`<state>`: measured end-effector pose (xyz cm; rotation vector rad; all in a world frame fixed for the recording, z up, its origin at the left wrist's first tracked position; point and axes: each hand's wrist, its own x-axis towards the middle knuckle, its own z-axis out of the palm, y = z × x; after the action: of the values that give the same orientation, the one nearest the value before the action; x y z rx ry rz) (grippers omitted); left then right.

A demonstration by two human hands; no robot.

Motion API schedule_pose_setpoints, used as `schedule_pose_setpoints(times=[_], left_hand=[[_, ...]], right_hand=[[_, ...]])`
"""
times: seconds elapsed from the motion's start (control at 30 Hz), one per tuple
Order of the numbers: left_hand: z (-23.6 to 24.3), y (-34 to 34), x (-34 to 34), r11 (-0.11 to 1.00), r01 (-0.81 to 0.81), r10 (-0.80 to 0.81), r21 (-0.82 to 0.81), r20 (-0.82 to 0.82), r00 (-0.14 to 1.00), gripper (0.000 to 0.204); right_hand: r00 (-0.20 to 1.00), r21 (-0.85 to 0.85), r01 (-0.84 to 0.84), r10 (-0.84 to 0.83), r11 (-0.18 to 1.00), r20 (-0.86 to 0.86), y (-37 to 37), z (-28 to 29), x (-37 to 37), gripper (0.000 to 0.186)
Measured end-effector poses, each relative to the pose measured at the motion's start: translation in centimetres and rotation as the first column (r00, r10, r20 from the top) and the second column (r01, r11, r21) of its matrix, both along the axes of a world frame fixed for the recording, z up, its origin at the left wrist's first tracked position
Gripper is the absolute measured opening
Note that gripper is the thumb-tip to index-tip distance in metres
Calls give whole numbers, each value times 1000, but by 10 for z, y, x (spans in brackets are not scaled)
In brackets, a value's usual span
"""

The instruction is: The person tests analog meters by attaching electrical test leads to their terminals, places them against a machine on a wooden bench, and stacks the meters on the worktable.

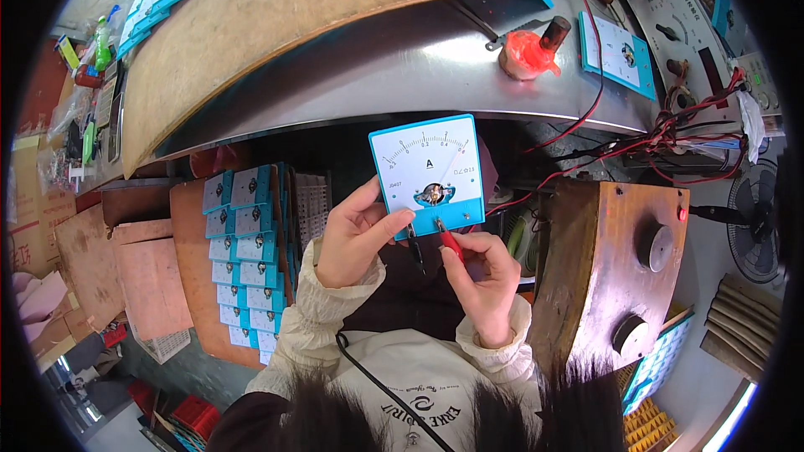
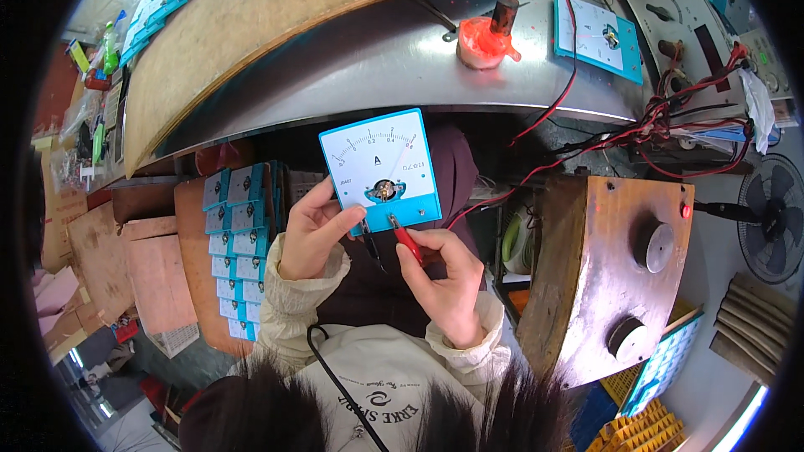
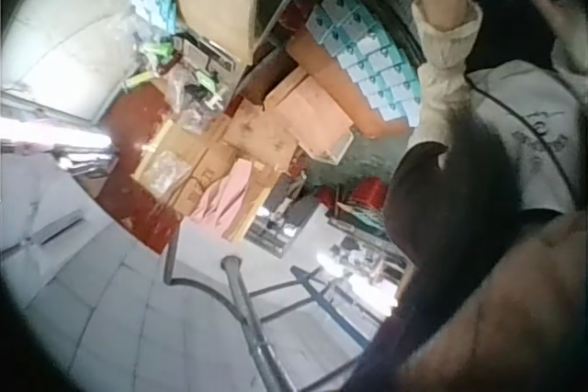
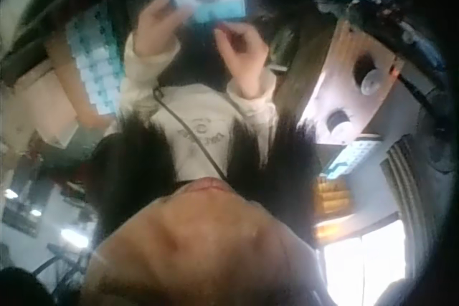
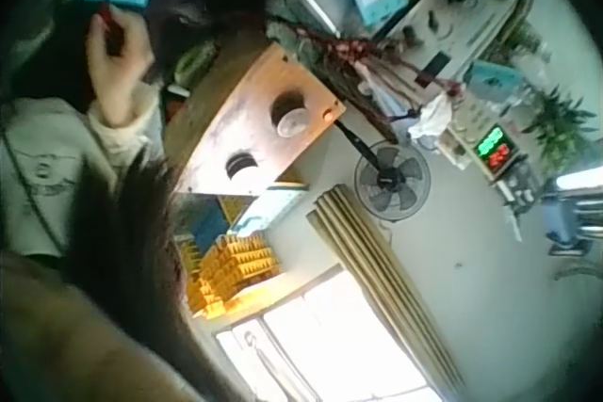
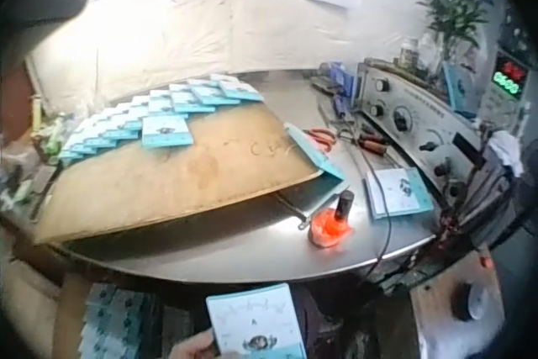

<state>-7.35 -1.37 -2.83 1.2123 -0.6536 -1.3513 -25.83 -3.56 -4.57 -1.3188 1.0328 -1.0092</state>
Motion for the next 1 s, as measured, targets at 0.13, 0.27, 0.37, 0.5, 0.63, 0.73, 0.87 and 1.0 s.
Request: schedule_pose_setpoints(times=[0.13,0.27,0.37,0.5,0.63,0.73,0.87,1.0], left_hand=[[-2,2,-2,1000,-18,19,11,-11,1000,61],[-3,4,-2,1000,-25,25,-10,1,1000,61],[-2,4,-2,999,-33,33,-18,-2,999,61],[-2,6,0,998,-64,64,-22,-11,998,60],[-6,9,2,998,-54,54,-13,-3,999,61],[-9,10,4,999,-52,52,-8,-18,998,61],[-3,6,6,999,-33,33,-9,-26,999,61],[3,5,6,1000,-9,10,4,-48,999,57]], right_hand=[[999,-26,-6,5,1000,-33,1,-1,-2,21],[999,-42,-4,2,999,-50,-1,0,-1,21],[999,-32,-5,3,999,-54,-1,2,1,20],[999,-4,-6,6,1000,-46,-1,1,3,20],[998,-27,-12,11,1000,-55,-1,0,5,20],[999,-25,-13,12,1000,-39,0,3,6,20],[993,-62,-20,13,998,-116,0,7,6,20],[975,-234,-29,-23,972,-219,-3,5,8,22]])
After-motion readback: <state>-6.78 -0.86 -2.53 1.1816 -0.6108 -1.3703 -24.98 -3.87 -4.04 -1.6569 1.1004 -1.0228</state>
